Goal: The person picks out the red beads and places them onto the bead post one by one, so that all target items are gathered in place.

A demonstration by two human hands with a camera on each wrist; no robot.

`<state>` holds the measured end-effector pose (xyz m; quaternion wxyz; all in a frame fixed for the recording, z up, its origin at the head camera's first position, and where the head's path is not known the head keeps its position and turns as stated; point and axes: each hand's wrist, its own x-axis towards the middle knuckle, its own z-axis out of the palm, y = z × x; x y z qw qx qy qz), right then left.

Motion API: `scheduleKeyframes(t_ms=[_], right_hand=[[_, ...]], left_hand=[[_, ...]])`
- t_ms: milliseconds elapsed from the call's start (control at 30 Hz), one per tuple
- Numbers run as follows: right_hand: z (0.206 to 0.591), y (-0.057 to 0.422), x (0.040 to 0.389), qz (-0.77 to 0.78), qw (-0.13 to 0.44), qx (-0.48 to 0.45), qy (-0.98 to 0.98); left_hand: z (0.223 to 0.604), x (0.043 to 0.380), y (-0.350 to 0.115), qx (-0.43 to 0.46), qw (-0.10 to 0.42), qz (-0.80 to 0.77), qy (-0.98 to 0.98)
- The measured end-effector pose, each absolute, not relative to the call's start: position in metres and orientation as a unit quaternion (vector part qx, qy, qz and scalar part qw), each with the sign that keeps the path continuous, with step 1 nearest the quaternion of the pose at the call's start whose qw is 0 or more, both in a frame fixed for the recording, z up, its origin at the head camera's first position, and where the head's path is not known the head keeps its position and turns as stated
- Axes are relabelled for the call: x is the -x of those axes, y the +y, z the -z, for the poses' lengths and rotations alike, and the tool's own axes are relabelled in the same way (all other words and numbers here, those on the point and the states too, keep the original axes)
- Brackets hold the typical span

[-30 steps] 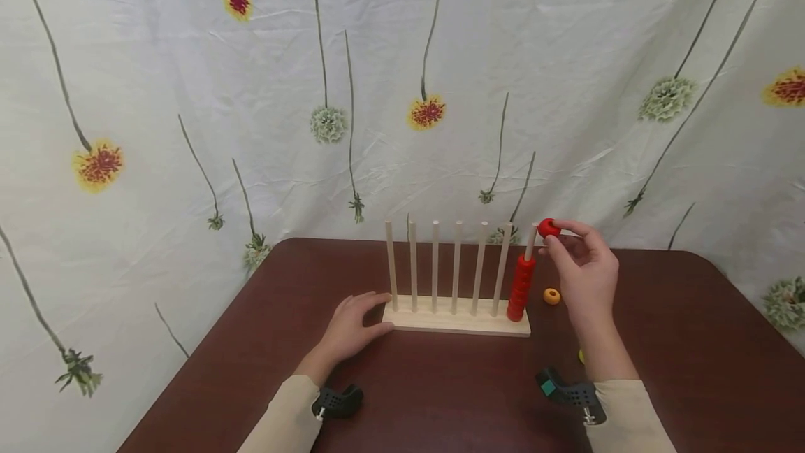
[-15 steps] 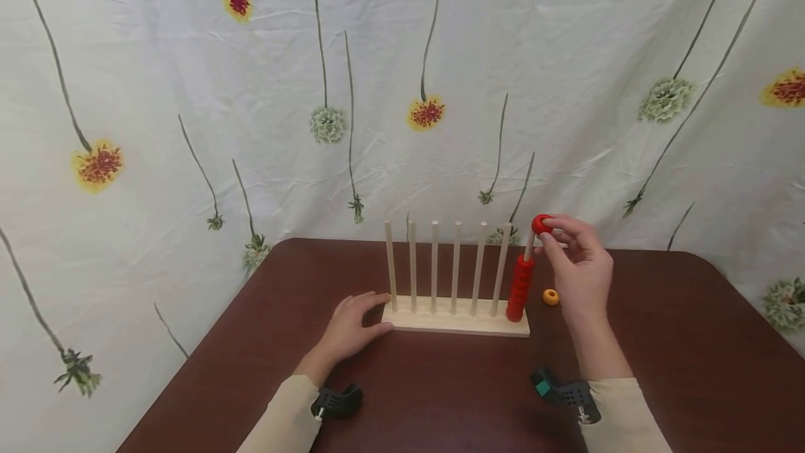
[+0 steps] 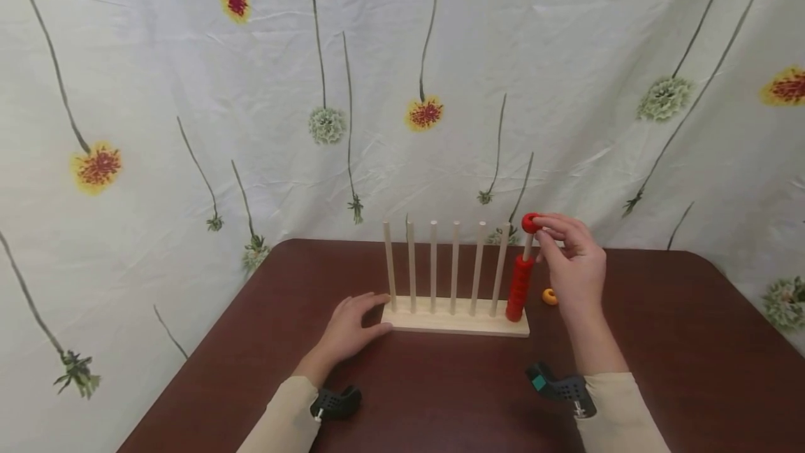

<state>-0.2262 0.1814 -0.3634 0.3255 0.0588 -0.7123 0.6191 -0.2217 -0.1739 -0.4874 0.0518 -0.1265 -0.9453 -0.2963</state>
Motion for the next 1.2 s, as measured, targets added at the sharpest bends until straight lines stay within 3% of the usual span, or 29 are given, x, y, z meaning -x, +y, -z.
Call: scheduleKeyframes(t_ms=[333,900,1200], right_hand=[[0.368,0.187,0.226,-0.581,0.266,-0.017,-0.769],[0.377,0.197,0.225,-0.493,0.187,-0.077,-0.847],[0.381,0.197,0.224,-0.448,0.172,-0.096,-0.872]], left_hand=[[0.487,0.223,-0.173,0.128,0.059,0.294,-0.945],[0.487,0.222,-0.175,0.13,0.063,0.29,-0.946],[0.49,0.222,-0.176,0.127,0.059,0.289,-0.947]])
